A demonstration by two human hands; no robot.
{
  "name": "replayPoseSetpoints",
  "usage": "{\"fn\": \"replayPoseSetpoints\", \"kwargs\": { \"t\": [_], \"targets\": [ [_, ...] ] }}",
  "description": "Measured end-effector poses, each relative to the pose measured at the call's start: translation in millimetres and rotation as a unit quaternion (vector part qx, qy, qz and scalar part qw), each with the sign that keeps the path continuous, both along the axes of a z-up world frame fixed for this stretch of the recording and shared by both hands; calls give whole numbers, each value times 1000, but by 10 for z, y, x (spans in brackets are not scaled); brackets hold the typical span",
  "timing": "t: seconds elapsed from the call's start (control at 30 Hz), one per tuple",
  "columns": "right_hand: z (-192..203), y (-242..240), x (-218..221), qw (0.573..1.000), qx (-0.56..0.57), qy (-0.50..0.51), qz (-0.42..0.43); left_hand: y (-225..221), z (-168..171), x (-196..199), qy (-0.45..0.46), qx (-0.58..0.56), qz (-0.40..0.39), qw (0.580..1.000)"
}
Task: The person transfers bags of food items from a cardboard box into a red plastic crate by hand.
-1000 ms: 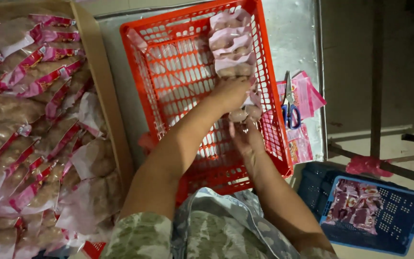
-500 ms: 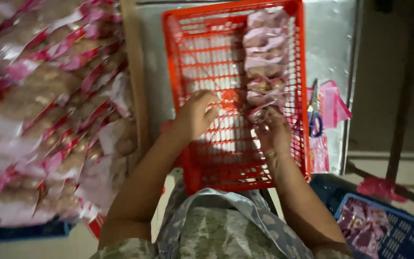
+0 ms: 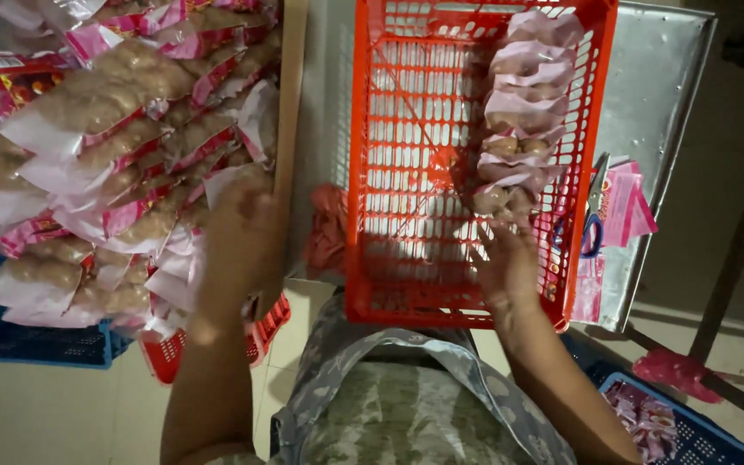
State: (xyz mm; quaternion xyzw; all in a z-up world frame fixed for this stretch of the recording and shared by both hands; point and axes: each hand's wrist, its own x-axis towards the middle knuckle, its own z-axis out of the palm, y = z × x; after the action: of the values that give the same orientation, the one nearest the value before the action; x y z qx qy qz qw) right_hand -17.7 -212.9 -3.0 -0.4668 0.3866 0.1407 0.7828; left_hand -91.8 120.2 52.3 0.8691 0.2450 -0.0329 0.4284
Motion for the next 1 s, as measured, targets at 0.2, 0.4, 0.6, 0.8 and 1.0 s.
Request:
{"fn": "replayPoseSetpoints", "kwargs": {
  "t": [0.2,0.4,0.6,0.8,1.0],
  "targets": [
    [-414,152,-233,996,72,29,45,484,-538,584,125,86,35,988],
    [-481,232,-235,989,80,7,123,1047,-1663,1122,173,228,-103,953],
    [-533,204,-220,985,100,-2,141,1257,-2004,1161,136,180,-187,956],
    [-524,340,-204,972,136,2,190,942,-1382,922,76,138,-130,979],
    [-329,589,-123,944,222,-33,241,937,-830,959,45,177,-98,978]
  ]
}}
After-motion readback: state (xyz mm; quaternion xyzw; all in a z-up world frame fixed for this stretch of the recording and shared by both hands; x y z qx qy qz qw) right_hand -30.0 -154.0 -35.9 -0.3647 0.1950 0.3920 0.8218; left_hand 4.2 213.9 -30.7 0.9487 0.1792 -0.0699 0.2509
